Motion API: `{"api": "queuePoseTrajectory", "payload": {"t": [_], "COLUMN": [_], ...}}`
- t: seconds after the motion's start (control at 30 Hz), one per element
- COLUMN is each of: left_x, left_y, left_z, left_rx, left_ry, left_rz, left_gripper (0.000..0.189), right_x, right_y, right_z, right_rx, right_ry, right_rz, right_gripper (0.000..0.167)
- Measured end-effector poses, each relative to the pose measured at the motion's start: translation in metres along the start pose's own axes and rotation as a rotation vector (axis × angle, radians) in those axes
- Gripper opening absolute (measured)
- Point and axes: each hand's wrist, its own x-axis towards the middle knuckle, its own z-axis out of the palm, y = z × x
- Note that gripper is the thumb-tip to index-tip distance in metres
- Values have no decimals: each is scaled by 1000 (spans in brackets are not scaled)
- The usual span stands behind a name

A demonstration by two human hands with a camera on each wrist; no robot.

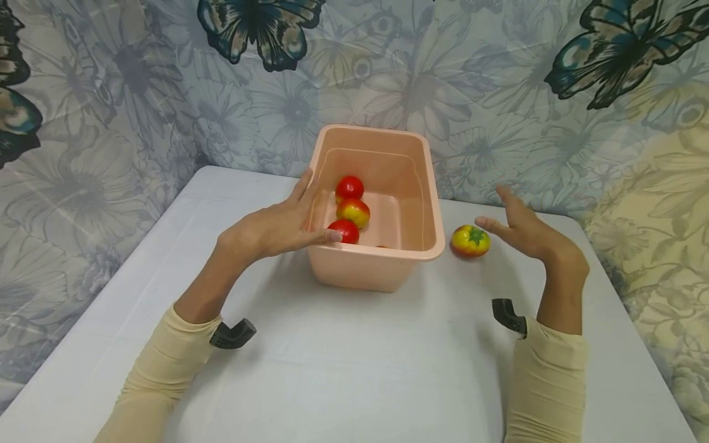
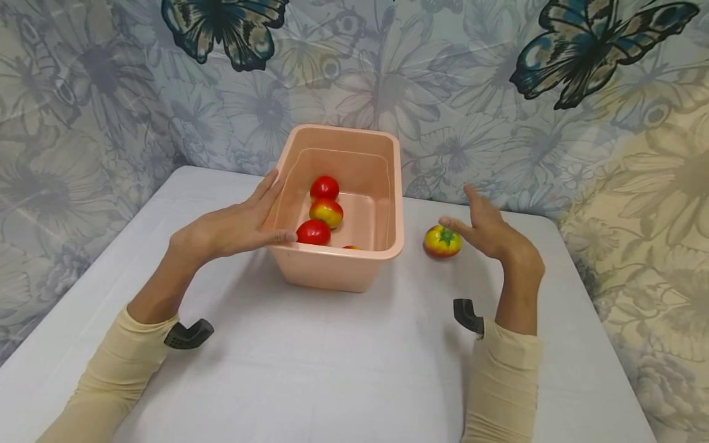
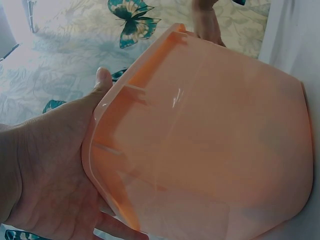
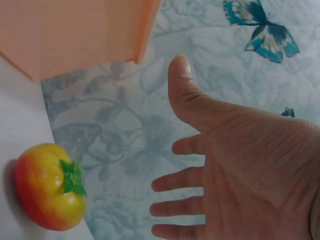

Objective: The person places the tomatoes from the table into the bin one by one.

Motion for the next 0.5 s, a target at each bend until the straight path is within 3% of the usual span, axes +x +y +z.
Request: {"api": "queuePoseTrajectory", "payload": {"t": [0.23, 0.5], "left_x": [0, 0], "left_y": [0, 0], "left_z": [1, 0], "left_rx": [-14, -17], "left_ry": [4, 3], "left_rz": [10, 3], "left_gripper": [116, 118], "right_x": [8, 22], "right_y": [10, 22], "right_z": [7, 18], "right_rx": [25, -56], "right_ry": [-54, -136], "right_rz": [40, 101], "right_gripper": [109, 111]}}
